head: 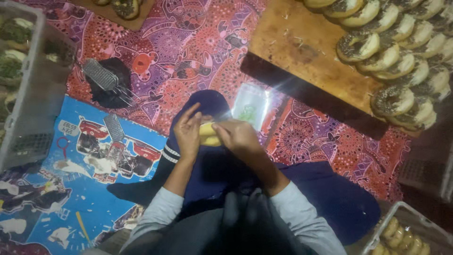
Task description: The person sits on a patterned floor mat and repeatedly picks up ring-shaped pastries from a wooden board. They place each pastry into a clear plastic bag and then put the bagged item into a white plastic crate. The process is repeated for multiple pastries throughout the clip.
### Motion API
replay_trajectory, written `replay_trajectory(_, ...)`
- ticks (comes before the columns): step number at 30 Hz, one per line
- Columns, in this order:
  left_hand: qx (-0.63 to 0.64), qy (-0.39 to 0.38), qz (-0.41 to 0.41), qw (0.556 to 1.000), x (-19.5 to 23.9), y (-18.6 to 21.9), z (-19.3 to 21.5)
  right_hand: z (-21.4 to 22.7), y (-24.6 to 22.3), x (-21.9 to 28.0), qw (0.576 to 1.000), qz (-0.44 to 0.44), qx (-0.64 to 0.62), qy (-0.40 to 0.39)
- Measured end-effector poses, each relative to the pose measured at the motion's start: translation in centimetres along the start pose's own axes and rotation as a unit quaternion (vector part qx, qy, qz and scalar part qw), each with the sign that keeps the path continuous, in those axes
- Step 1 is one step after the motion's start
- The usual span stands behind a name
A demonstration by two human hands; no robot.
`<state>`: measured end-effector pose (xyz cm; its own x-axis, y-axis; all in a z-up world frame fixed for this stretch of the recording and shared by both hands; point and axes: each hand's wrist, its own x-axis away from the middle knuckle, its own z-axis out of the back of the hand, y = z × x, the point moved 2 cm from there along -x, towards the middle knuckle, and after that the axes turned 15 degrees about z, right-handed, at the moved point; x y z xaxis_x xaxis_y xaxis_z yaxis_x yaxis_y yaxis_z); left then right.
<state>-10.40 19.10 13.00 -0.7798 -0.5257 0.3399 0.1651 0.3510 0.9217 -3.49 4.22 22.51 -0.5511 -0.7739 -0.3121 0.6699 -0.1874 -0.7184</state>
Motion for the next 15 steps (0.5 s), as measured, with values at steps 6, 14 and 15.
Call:
replay_trajectory(6, 0.028, 0.005, -0.021, 0.999, 0.4, -3.0, 0.9, -0.4, 0.4, -1.3, 0.974, 0.210, 0.047, 0.069)
replay_trajectory(14, 0.016, -0.044, 0.090, 0.995, 2.3, -2.5, -0.5, -0.7, 3.1, -1.7, 0.990, 0.136, 0.024, 0.014)
replay_trajectory(15, 0.000, -0.047, 0.071, 0.996, 2.5, -2.1, -0.8, 0.0, 3.7, -1.7, 0.992, 0.123, 0.002, 0.025)
